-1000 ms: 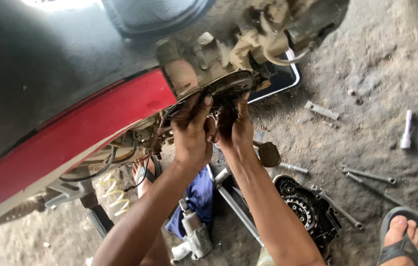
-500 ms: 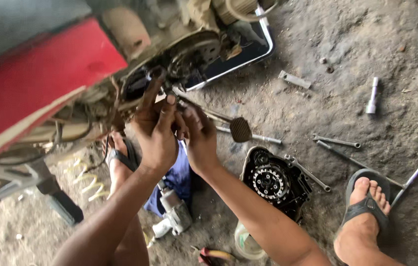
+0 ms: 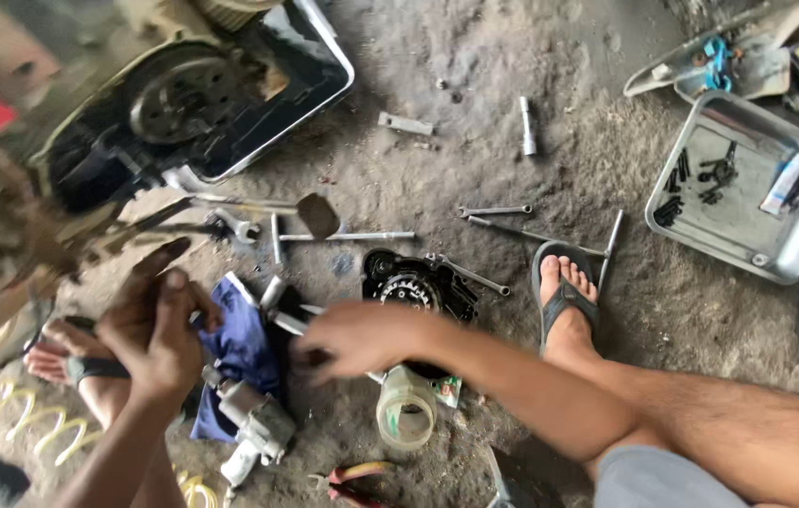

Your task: The person removes a circular engine cover and internal components from a motorcycle engine using a wrench and hands. They place the parts into a metal tray and continue to disassemble and handle small engine parts on the floor.

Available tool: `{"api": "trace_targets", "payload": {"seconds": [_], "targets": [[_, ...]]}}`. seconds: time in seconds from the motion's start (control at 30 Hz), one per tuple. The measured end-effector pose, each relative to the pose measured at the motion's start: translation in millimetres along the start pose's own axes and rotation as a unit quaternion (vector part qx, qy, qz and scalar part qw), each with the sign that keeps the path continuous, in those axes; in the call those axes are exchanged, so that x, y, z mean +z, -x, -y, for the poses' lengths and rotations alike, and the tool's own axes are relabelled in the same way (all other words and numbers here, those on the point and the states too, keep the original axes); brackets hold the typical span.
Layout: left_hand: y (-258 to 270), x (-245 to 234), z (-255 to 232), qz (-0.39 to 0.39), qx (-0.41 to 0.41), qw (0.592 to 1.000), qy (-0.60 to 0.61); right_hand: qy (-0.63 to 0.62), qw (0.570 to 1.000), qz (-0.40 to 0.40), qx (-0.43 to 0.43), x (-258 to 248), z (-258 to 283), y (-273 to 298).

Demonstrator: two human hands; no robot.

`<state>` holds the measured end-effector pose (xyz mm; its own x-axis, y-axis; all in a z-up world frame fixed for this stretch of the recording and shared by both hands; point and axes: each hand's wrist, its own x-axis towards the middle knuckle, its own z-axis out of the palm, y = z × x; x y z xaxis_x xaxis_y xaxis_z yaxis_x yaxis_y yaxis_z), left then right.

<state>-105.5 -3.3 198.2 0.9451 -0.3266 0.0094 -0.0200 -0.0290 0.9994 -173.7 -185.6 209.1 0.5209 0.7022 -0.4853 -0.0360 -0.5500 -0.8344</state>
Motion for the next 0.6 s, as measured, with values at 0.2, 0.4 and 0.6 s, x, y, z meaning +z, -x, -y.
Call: {"api": "trace_targets", "payload": {"seconds": [0.2,0.4,0.6], "targets": [[31,-40,36,0.036,-0.065,0.992,-0.099,0.074,0.979,-0.05,0.185,-21,-44,47],[50,-62,27,0.223,0.032,0.956,-0.189,0.185,0.863,-0.286,0.373,39,-219,79],[102,-135,145,0.232,-0.176,0.727,-0.622,0.194,0.776,-0.571,0.182,56,-95,43]]}}
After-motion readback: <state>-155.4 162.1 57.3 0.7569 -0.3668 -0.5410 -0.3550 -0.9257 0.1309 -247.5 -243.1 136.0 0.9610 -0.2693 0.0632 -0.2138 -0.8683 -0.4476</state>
